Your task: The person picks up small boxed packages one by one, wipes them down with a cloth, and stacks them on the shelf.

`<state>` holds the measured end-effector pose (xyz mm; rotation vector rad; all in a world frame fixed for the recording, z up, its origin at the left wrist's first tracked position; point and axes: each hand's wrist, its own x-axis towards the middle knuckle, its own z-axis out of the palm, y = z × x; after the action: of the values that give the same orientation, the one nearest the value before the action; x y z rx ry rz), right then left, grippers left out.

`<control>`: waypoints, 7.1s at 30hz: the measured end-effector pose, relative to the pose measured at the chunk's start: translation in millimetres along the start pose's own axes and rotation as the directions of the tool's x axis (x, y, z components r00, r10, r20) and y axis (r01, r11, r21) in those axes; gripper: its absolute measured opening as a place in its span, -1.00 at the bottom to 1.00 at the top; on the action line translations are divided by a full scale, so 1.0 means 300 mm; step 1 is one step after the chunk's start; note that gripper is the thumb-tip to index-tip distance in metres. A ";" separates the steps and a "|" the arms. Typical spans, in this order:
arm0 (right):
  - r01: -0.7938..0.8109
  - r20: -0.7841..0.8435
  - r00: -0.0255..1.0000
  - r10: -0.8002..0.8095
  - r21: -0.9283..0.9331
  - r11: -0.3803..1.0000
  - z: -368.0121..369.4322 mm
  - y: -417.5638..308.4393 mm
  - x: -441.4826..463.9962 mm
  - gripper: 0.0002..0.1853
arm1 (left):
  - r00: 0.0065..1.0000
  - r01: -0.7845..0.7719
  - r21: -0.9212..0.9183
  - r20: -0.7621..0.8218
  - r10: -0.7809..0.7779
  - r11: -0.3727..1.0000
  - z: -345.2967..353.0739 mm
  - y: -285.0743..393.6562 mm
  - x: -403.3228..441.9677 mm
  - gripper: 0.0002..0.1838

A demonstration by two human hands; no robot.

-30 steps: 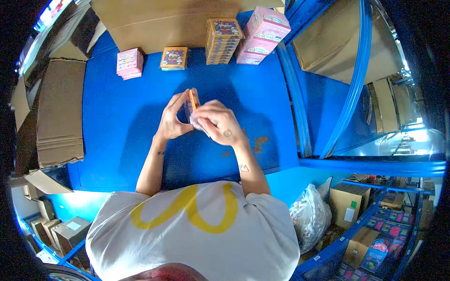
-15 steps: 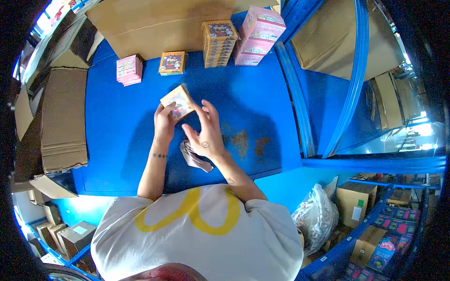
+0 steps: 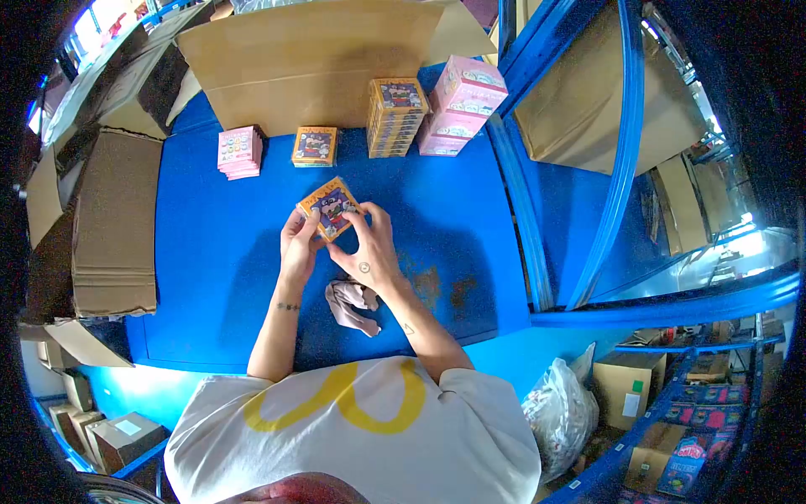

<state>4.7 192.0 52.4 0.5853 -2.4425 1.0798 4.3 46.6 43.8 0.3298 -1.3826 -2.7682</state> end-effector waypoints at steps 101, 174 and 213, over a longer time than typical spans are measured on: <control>-0.191 0.024 0.918 0.396 0.901 0.389 -0.115 0.366 0.578 -0.73 | 0.987 0.162 0.047 -0.023 -0.161 0.986 -0.035 -0.011 0.023 -0.78; 0.111 0.209 0.969 -0.131 0.106 0.988 -0.068 -0.150 -0.109 -0.61 | 0.946 0.172 -0.730 0.309 0.095 0.662 -0.119 0.092 0.068 -0.34; 0.303 -0.035 0.949 -0.314 -0.177 0.936 0.242 -0.178 0.071 -0.60 | 0.857 0.440 -0.727 0.515 -0.004 0.527 -0.152 -0.081 0.009 -0.33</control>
<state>1.0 99.4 50.2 0.8316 -2.2616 0.7441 12.4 25.2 -2.6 -0.2319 0.1841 -3.4469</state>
